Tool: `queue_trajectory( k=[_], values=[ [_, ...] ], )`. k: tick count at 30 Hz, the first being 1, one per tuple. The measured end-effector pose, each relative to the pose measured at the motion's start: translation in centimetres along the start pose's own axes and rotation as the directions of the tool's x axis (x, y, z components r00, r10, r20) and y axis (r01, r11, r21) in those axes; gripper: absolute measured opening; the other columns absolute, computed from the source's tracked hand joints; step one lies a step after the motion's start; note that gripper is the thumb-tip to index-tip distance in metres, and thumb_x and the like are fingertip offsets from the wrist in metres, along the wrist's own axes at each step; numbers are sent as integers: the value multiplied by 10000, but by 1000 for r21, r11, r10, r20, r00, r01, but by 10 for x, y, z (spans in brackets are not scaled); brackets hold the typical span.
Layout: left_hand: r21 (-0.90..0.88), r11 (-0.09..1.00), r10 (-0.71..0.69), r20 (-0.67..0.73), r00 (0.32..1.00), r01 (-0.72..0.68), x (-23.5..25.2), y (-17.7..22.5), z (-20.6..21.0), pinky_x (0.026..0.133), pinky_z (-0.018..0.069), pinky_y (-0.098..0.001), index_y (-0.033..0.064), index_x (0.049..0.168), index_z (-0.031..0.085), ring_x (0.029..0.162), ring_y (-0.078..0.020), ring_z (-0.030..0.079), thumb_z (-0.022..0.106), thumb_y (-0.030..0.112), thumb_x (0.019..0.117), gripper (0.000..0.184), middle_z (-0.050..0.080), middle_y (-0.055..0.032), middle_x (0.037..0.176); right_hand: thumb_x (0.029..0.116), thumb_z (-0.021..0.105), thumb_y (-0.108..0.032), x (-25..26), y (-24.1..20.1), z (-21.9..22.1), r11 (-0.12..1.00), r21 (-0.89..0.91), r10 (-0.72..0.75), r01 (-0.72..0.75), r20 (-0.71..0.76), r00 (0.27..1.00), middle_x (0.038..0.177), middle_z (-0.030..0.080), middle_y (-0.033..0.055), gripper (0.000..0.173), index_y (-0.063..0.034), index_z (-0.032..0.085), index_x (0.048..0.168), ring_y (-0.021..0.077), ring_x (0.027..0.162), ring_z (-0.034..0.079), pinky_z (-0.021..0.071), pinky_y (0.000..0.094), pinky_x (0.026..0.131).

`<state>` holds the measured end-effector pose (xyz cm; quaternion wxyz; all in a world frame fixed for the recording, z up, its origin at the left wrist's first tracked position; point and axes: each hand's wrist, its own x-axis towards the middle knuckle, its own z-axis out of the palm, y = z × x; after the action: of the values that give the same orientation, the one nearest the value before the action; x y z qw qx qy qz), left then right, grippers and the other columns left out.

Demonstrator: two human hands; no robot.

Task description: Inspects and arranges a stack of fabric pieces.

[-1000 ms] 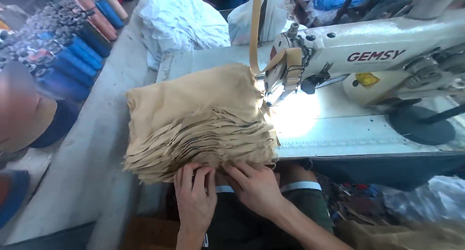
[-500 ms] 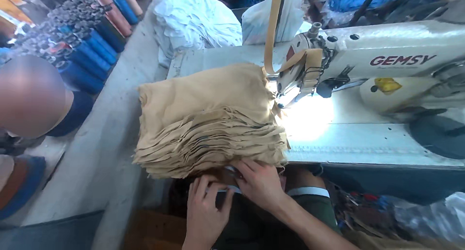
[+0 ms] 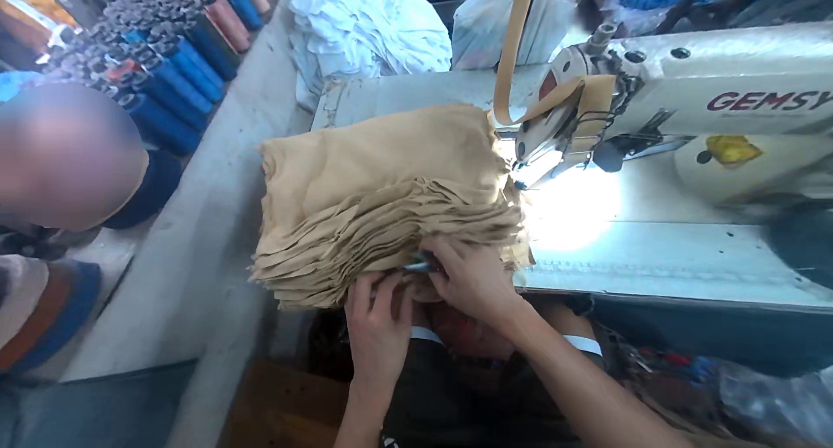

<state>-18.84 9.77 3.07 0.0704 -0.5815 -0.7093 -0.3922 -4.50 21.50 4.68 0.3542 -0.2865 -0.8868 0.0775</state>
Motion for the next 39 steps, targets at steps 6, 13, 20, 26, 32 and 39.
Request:
queue_trajectory(
  k=[6, 13, 20, 26, 32, 39],
  values=[
    [16, 1000, 16, 31, 999, -17, 1, -5, -3, 894, 563, -326, 97, 1031, 770, 1002, -181, 663, 647, 211, 989, 173, 687, -81, 1047, 984, 621, -490, -43, -4, -15, 998, 24, 56, -62, 200, 978, 923, 696, 36, 412, -231, 668, 1302, 212, 653, 667, 539, 418, 510],
    [-14, 1000, -22, -61, 998, 22, -14, 3, -15, 842, 559, -301, 122, 914, 764, 935, -133, 654, 723, 226, 918, 112, 682, -28, 965, 1021, 578, -244, -38, -26, -4, 996, -76, -46, 51, 64, 997, 887, 692, 43, 223, -183, 727, 1176, 215, 671, 651, 532, 370, 557],
    [-82, 994, -69, 5, 998, 69, -25, 4, -20, 806, 575, -265, 112, 885, 737, 912, -104, 655, 686, 239, 900, 138, 676, -20, 952, 1035, 542, -329, -32, -26, 4, 991, -84, -92, 103, 126, 988, 816, 662, 27, 271, -171, 723, 1160, 205, 589, 613, 500, 372, 499],
    [-191, 961, -145, 265, 953, 200, -71, 6, 3, 868, 608, -321, 152, 1030, 769, 1000, -123, 686, 728, 352, 916, 233, 704, -32, 1091, 826, 673, -121, -5, -24, -7, 1000, 4, -8, 8, 143, 990, 757, 694, 39, 208, -123, 727, 1027, 229, 583, 666, 522, 431, 470],
    [-201, 937, -257, 159, 953, 286, -53, 12, 1, 818, 612, -260, 117, 1075, 767, 934, -82, 694, 669, 230, 966, 185, 710, -31, 1067, 926, 624, -170, 15, -1, 7, 1000, 3, -29, 30, -118, 993, 707, 701, 39, 151, -118, 728, 1022, 205, 546, 639, 486, 392, 461],
    [-61, 987, -148, -16, 989, 147, -4, 7, 13, 863, 585, -330, 139, 1086, 789, 998, -181, 668, 761, 281, 893, 241, 669, -113, 1110, 880, 669, -166, -19, 2, -2, 998, -1, 56, -57, 77, 995, 903, 760, 53, 283, -172, 754, 1150, 256, 685, 720, 554, 473, 519]
  ],
)
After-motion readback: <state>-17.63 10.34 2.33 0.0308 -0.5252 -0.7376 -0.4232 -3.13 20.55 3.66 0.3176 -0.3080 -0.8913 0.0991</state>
